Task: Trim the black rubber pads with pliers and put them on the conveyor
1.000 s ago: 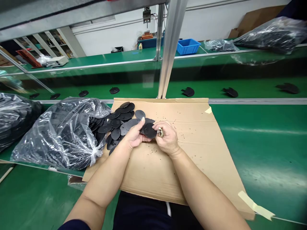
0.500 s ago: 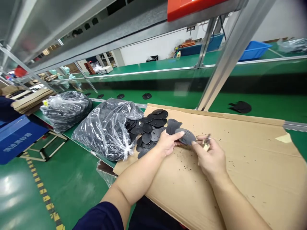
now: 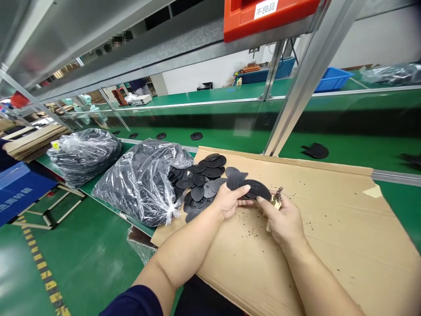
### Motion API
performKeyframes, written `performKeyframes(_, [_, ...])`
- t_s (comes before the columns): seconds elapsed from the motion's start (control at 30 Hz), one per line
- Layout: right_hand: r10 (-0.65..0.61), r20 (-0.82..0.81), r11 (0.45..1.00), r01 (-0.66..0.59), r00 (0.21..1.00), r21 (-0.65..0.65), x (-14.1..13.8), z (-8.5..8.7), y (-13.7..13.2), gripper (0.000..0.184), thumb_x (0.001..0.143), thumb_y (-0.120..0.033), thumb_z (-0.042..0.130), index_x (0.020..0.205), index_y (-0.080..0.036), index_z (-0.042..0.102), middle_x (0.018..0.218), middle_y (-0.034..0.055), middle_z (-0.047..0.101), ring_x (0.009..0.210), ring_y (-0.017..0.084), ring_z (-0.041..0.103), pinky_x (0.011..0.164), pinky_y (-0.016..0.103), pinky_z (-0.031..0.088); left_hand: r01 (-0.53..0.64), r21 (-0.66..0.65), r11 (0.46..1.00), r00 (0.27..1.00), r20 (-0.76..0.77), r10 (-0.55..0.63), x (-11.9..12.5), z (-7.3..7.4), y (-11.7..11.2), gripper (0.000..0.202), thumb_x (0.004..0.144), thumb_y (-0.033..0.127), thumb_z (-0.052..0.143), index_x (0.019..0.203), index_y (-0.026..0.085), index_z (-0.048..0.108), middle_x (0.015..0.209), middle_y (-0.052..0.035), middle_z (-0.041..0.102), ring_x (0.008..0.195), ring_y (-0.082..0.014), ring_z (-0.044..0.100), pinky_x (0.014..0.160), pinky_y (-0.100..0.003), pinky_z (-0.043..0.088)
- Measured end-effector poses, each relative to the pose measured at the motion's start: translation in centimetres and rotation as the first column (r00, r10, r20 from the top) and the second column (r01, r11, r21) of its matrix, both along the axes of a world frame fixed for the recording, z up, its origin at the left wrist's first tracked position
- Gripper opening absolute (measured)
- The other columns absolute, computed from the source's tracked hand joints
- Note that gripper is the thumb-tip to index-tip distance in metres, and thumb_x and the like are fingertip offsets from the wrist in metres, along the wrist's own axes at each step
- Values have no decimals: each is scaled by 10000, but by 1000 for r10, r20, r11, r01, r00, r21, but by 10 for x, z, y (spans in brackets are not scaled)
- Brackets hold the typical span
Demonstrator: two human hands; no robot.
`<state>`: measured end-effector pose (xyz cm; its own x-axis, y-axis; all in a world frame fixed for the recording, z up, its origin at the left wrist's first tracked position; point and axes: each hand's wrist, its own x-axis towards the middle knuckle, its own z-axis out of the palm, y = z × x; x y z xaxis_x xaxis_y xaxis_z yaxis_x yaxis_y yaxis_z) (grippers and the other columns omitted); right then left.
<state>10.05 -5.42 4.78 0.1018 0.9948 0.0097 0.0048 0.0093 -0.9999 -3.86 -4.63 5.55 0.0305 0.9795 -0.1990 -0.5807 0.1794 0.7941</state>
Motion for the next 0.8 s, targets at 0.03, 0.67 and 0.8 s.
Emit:
performKeyframes(0.03, [-52, -76, 999, 52, 996, -12, -1, 0, 1, 380, 610, -419, 766, 873, -188, 620, 643, -18, 571, 537, 130, 507, 487, 245, 406, 55, -2, 998, 998, -36, -55, -1, 0, -1, 520, 540, 356, 873, 941, 138, 623, 846, -64, 668, 674, -150, 651, 607, -274, 549])
performKeyframes(0.67, [113, 179, 992, -120, 977, 28, 16, -4, 9, 322, 696, -457, 686, 851, -185, 611, 688, -4, 580, 609, 138, 512, 590, 261, 417, 130, -73, 989, 975, -171, -141, 4, 1, -9, 579, 562, 337, 866, 1051, 119, 647, 950, -101, 677, 766, -186, 659, 655, -319, 565])
performKeyframes(0.8, [122, 267, 986, -148, 956, 79, 20, -6, 10, 283, 727, -455, 641, 812, -188, 593, 660, -14, 561, 596, 136, 504, 579, 256, 400, 125, -52, 991, 969, -208, -133, 2, 0, -10, 566, 597, 359, 846, 1068, 117, 648, 998, -120, 682, 815, -213, 667, 706, -364, 567])
